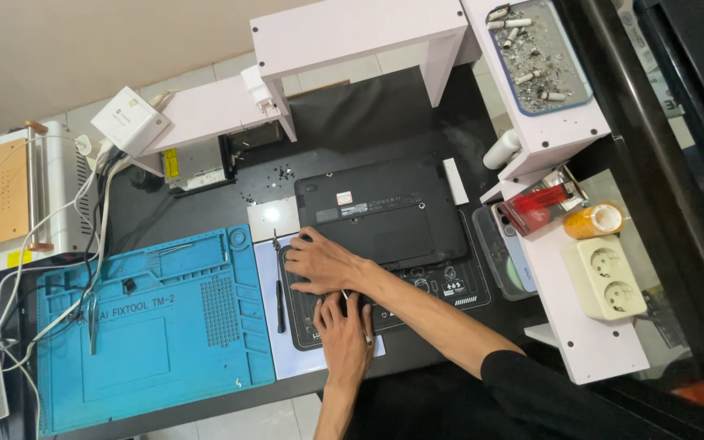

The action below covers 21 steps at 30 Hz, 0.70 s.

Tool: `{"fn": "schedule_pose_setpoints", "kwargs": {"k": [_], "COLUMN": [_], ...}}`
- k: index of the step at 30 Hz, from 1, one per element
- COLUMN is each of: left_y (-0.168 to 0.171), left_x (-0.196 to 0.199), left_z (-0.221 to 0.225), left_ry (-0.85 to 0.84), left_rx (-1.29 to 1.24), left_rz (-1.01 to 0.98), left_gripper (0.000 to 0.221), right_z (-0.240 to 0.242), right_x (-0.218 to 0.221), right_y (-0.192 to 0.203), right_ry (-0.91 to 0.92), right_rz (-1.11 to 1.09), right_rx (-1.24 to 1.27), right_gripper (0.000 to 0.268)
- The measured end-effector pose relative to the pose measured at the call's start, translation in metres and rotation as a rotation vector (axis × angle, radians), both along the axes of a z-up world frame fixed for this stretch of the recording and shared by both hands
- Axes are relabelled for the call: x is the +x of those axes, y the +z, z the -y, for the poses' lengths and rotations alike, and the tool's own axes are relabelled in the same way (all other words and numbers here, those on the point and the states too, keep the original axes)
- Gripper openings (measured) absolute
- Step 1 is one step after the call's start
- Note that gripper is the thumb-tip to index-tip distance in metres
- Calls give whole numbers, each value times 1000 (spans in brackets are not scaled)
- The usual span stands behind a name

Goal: Disassembling multiple laptops on a repair bench to access internal components.

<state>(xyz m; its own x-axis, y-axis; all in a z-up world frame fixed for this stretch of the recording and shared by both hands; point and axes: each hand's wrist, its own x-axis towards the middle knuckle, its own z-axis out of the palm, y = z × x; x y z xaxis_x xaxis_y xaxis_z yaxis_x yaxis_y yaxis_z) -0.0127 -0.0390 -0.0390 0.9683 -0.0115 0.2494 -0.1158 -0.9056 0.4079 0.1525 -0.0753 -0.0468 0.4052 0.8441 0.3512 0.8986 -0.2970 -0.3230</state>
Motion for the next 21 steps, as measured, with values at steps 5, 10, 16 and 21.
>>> {"fn": "schedule_pose_setpoints", "kwargs": {"k": [5, 10, 16, 21], "left_y": [4, 3, 2, 7], "left_x": [0, 0, 1, 2], "left_z": [0, 0, -1, 0], "left_ry": [5, 5, 3, 11], "left_rx": [-20, -16, -38, -22], "left_rz": [5, 11, 11, 55], "left_gripper": [38, 38, 39, 43], "right_z": [-6, -8, -10, -1], "right_x": [1, 5, 8, 19], "right_y": [-4, -12, 8, 51], "right_ry": [20, 52, 98, 102], "right_rz": [-24, -38, -160, -240], "right_rx": [-29, 7, -68, 88], "right_gripper": [25, 21, 28, 29]}}
